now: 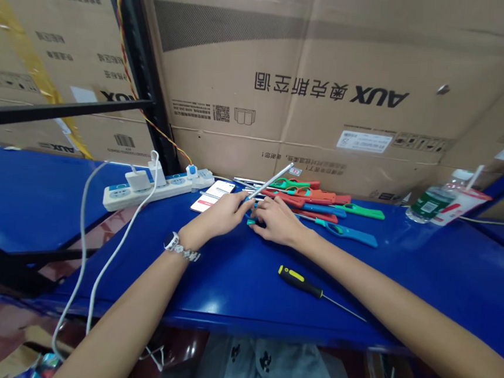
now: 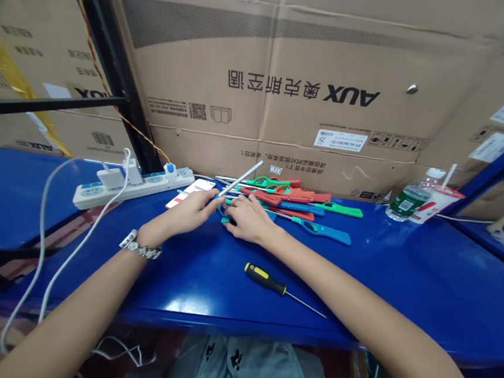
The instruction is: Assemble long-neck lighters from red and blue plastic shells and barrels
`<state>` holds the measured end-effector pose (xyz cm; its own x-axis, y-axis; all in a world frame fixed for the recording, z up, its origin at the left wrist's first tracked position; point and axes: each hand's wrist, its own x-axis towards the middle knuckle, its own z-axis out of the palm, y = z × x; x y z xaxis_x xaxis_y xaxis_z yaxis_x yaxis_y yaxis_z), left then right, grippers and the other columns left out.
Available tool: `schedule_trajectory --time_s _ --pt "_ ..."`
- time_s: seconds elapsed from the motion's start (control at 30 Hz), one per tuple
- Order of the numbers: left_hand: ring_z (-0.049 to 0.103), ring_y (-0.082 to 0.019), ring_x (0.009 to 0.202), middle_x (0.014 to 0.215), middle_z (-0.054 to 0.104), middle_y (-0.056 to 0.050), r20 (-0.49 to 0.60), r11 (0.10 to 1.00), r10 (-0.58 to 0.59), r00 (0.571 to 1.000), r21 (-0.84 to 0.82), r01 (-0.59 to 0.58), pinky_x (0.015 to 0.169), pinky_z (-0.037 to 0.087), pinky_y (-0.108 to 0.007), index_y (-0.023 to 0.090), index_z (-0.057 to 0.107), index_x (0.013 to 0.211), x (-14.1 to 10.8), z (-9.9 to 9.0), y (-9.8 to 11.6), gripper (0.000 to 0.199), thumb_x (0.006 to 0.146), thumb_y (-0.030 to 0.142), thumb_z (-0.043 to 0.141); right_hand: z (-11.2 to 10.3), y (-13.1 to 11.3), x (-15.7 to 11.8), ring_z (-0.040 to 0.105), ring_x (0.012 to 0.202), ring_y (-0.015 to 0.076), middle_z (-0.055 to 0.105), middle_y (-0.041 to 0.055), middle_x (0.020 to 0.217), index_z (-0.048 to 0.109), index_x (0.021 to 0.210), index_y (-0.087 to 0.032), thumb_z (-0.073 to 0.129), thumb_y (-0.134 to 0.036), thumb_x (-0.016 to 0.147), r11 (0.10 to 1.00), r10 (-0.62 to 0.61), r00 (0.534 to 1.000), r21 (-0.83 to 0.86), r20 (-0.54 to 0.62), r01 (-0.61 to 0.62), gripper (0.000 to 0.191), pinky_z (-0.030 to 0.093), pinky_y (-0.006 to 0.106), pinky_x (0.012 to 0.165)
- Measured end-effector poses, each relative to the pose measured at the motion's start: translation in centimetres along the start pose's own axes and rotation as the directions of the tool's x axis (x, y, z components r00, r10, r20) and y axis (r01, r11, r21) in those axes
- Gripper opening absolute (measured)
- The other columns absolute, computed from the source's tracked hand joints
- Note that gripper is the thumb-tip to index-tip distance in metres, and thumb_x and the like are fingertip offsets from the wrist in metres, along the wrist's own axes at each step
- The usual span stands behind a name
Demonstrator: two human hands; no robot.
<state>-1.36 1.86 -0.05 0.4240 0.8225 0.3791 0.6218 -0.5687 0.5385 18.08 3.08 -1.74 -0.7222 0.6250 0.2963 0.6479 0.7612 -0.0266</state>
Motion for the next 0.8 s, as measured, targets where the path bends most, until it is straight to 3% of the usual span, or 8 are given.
schedule_trajectory --time_s 0.17,0.27,0.33,0.4,0.53,0.6,0.7,0.8 --pt "0.058 -0.021 0.068 0.078 0.065 -0.005 0.018 0.999 0.021 1.000 0.049 -0.022 0.066 0.042 -0.034 0.020 0.057 0.086 -0.3 0.6 -0.1 0.027 0.103 0.036 0.043 0.2 0.3 -0.9 0.064 0.102 0.0289 0.074 0.0116 0.103 0.072 0.088 -0.019 0.068 -0.019 0.085 0.993 -0.078 0.989 0.081 -0.127 0.089 0.005 0.039 0.047 0.096" --pt "0.056 -0.020 0.065 0.073 0.062 -0.003 0.028 0.995 0.013 1.000 0.097 -0.015 0.063 0.039 -0.032 0.020 0.058 0.086 -0.5 0.8 0.1 0.027 0.104 0.035 0.044 0.0 1.0 -2.1 0.064 0.084 0.0226 0.072 0.0053 0.087 0.066 0.085 -0.021 0.068 -0.020 0.080 0.939 0.099 0.970 0.344 -0.220 -0.018 0.005 0.045 0.041 0.085" --pt "0.055 -0.020 0.061 0.069 0.060 -0.002 0.051 0.992 0.002 0.999 0.128 -0.009 0.062 0.038 -0.031 0.020 0.059 0.088 -0.7 1.0 0.5 0.026 0.105 0.035 0.045 -0.4 1.6 -3.3 0.061 0.069 0.0188 0.069 0.0015 0.076 0.063 0.086 -0.021 0.069 -0.027 0.079 0.774 0.349 0.908 0.618 -0.233 -0.139 0.011 0.046 0.035 0.071" --pt "0.055 -0.020 0.059 0.070 0.061 -0.003 0.090 0.987 -0.001 0.996 0.157 -0.013 0.062 0.038 -0.031 0.020 0.061 0.093 -0.9 1.2 1.1 0.027 0.106 0.036 0.043 -1.0 2.3 -4.8 0.060 0.061 0.0179 0.068 0.0001 0.069 0.059 0.084 -0.022 0.074 -0.038 0.076 0.515 0.545 0.823 0.838 -0.159 -0.179 0.024 0.045 0.032 0.062" --pt "0.060 -0.022 0.063 0.074 0.065 -0.004 0.153 0.971 0.028 0.988 0.231 -0.063 0.063 0.038 -0.031 0.019 0.065 0.108 -1.2 1.9 2.3 0.035 0.109 0.040 0.037 -2.3 3.0 -7.1 0.065 0.063 0.0184 0.071 0.0015 0.071 0.058 0.085 -0.022 0.083 -0.045 0.067 0.094 0.720 0.694 0.990 0.006 -0.106 0.038 0.043 0.030 0.060" --pt "0.060 -0.022 0.064 0.074 0.064 -0.004 0.169 0.962 0.043 0.985 0.258 -0.086 0.063 0.038 -0.031 0.019 0.065 0.110 -1.3 2.0 2.6 0.037 0.110 0.040 0.035 -2.8 3.2 -7.6 0.063 0.066 0.0167 0.068 -0.0002 0.072 0.060 0.083 -0.022 0.085 -0.043 0.063 -0.010 0.779 0.627 1.000 0.027 -0.030 0.038 0.042 0.028 0.060" --pt "0.060 -0.023 0.064 0.074 0.064 -0.005 0.172 0.963 0.038 0.984 0.256 -0.082 0.063 0.037 -0.032 0.018 0.065 0.106 -1.4 2.0 2.8 0.039 0.109 0.042 0.034 -3.0 3.3 -7.8 0.053 0.063 0.0129 0.058 -0.0038 0.067 0.060 0.077 -0.022 0.085 -0.041 0.062 -0.071 0.843 0.538 0.993 0.010 0.092 0.035 0.038 0.026 0.057" --pt "0.061 -0.023 0.064 0.073 0.064 -0.005 0.187 0.967 0.019 0.982 0.247 -0.066 0.064 0.037 -0.032 0.018 0.066 0.107 -1.4 2.0 2.8 0.042 0.109 0.044 0.033 -3.0 3.3 -7.7 0.044 0.060 0.0126 0.052 -0.0039 0.064 0.056 0.070 -0.023 0.082 -0.040 0.063 -0.093 0.838 0.546 0.986 0.001 0.142 0.032 0.034 0.027 0.053"
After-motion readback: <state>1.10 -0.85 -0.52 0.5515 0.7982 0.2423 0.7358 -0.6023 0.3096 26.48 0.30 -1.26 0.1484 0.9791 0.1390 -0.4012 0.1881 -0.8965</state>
